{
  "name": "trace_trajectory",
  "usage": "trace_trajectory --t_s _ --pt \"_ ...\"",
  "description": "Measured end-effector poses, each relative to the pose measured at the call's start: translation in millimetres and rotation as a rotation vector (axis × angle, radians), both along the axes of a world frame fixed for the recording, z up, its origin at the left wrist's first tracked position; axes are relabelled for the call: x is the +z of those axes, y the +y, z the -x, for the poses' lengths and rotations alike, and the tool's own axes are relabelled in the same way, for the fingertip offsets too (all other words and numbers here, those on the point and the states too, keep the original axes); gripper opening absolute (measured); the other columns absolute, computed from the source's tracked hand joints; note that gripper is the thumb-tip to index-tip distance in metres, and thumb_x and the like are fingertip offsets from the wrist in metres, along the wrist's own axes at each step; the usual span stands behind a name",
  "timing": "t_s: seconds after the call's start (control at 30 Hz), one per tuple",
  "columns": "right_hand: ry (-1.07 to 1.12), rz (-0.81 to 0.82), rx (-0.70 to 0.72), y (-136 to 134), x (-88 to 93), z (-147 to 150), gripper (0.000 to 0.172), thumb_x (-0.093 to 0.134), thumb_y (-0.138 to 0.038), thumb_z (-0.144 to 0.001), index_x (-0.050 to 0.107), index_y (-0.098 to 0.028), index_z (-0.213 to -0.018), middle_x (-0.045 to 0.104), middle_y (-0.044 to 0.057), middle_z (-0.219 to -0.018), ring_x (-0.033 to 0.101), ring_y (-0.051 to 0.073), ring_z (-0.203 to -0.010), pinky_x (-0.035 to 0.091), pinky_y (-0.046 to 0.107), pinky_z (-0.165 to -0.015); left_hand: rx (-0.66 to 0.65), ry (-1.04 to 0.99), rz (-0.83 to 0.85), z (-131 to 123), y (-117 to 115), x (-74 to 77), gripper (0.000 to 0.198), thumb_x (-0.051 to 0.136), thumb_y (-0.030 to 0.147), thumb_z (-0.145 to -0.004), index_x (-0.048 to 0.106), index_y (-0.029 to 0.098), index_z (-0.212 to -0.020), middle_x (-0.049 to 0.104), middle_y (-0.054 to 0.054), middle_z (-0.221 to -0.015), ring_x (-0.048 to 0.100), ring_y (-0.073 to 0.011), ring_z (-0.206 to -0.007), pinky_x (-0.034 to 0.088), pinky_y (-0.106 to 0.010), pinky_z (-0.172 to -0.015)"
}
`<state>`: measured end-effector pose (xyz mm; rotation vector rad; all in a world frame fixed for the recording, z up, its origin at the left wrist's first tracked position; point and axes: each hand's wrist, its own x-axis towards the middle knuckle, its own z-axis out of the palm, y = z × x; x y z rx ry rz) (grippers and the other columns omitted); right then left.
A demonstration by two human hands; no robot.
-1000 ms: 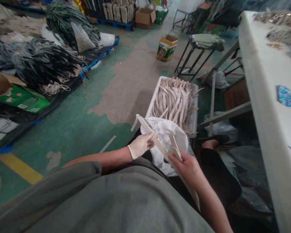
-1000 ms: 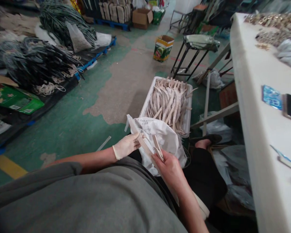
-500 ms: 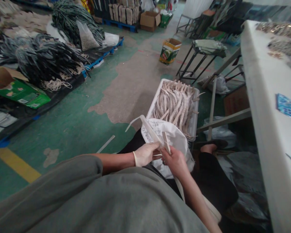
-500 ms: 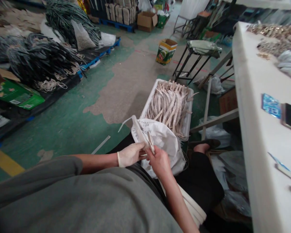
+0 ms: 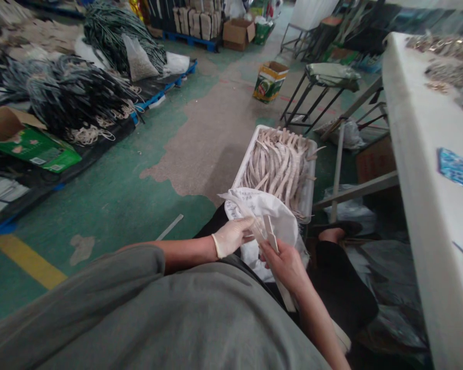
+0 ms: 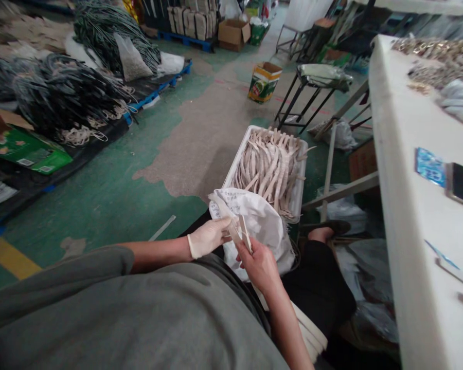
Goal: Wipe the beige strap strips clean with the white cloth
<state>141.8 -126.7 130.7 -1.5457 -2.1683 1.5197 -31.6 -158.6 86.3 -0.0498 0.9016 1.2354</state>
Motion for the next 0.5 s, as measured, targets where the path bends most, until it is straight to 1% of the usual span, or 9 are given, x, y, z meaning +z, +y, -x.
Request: trace_trajectory --t_s 0.07,0.1,0.13,0.2,0.27,0.3,0.37,0.43,0.5 --pt "-0.006 0.02 0.028 -4 4.1 -8 0.042 0.047 -0.055 -0.092 0.061 -0.02 -0.074 0.068 0.003 -0.061 0.064 0.017 -0.051 0.046 0.026 -0.054 0.07 0.029 0.037 11 4 1.3 0.024 0.076 0.034 -0.085 0.071 0.015 -0.098 0.075 -0.007 -0.098 0.067 -0.0146 -0.085 0.048 -0.025 -0.079" --pt "-0.02 0.022 0.03 -5 5.4 -11 0.042 0.047 -0.055 -0.091 0.06 -0.02 -0.072 0.067 0.003 -0.059 0.063 0.017 -0.051 0.046 0.027 -0.054 0.076 0.033 0.052 14 5 1.6 0.023 0.075 0.033 -0.086 0.071 0.015 -0.1 0.075 -0.007 -0.099 0.067 -0.0144 -0.086 0.049 -0.025 -0.08" --pt "-0.033 0.019 0.018 -6 6.0 -11 0.042 0.047 -0.055 -0.091 0.06 -0.02 -0.071 0.065 0.002 -0.057 0.063 0.017 -0.049 0.045 0.027 -0.053 0.056 0.027 0.057 13 5 1.7 0.023 0.075 0.033 -0.086 0.071 0.015 -0.1 0.075 -0.007 -0.1 0.067 -0.0145 -0.087 0.049 -0.025 -0.08" --pt "-0.039 0.007 -0.031 -5 4.9 -6 0.041 0.048 -0.055 -0.091 0.061 -0.019 -0.075 0.064 0.002 -0.055 0.062 0.017 -0.048 0.044 0.027 -0.051 -0.037 -0.008 0.035 5 1 2.2 0.023 0.076 0.033 -0.084 0.071 0.014 -0.098 0.075 -0.008 -0.1 0.067 -0.0154 -0.086 0.05 -0.026 -0.08" --pt "-0.004 -0.005 -0.076 -3 3.0 0 0.039 0.049 -0.053 -0.091 0.064 -0.018 -0.082 0.066 0.002 -0.058 0.062 0.017 -0.048 0.045 0.026 -0.051 -0.127 -0.042 0.005 -6 -3 4.5 0.022 0.076 0.033 -0.084 0.071 0.013 -0.092 0.075 -0.009 -0.099 0.067 -0.0161 -0.082 0.051 -0.027 -0.08" --pt "0.017 -0.014 -0.086 -3 2.9 2 0.039 0.049 -0.053 -0.091 0.064 -0.018 -0.083 0.066 0.002 -0.059 0.062 0.016 -0.049 0.045 0.026 -0.052 -0.152 -0.05 -0.002 -9 -4 6.5 0.021 0.076 0.032 -0.084 0.071 0.013 -0.091 0.075 -0.009 -0.098 0.067 -0.0161 -0.081 0.051 -0.028 -0.08" --pt "0.048 -0.021 -0.069 -4 5.2 -1 0.039 0.05 -0.052 -0.092 0.064 -0.018 -0.078 0.067 0.002 -0.059 0.061 0.015 -0.049 0.045 0.025 -0.054 -0.144 -0.04 0.009 -6 -3 11.0 0.019 0.073 0.031 -0.087 0.071 0.013 -0.093 0.075 -0.009 -0.099 0.068 -0.0158 -0.083 0.051 -0.027 -0.08" --pt "0.064 -0.004 -0.052 -7 8.9 -8 0.041 0.051 -0.052 -0.093 0.062 -0.019 -0.072 0.065 0.002 -0.056 0.059 0.014 -0.049 0.044 0.024 -0.053 -0.104 -0.009 0.054 4 1 14.2 0.018 0.071 0.03 -0.089 0.071 0.014 -0.098 0.075 -0.009 -0.101 0.068 -0.0149 -0.086 0.05 -0.024 -0.079" --pt "0.077 0.009 -0.074 -10 10.5 -15 0.04 0.052 -0.05 -0.092 0.061 -0.019 -0.07 0.063 0.001 -0.054 0.056 0.013 -0.046 0.042 0.024 -0.051 -0.086 0.007 0.097 13 6 15.5 0.018 0.067 0.029 -0.092 0.071 0.015 -0.101 0.075 -0.009 -0.103 0.069 -0.0141 -0.087 0.05 -0.022 -0.077"
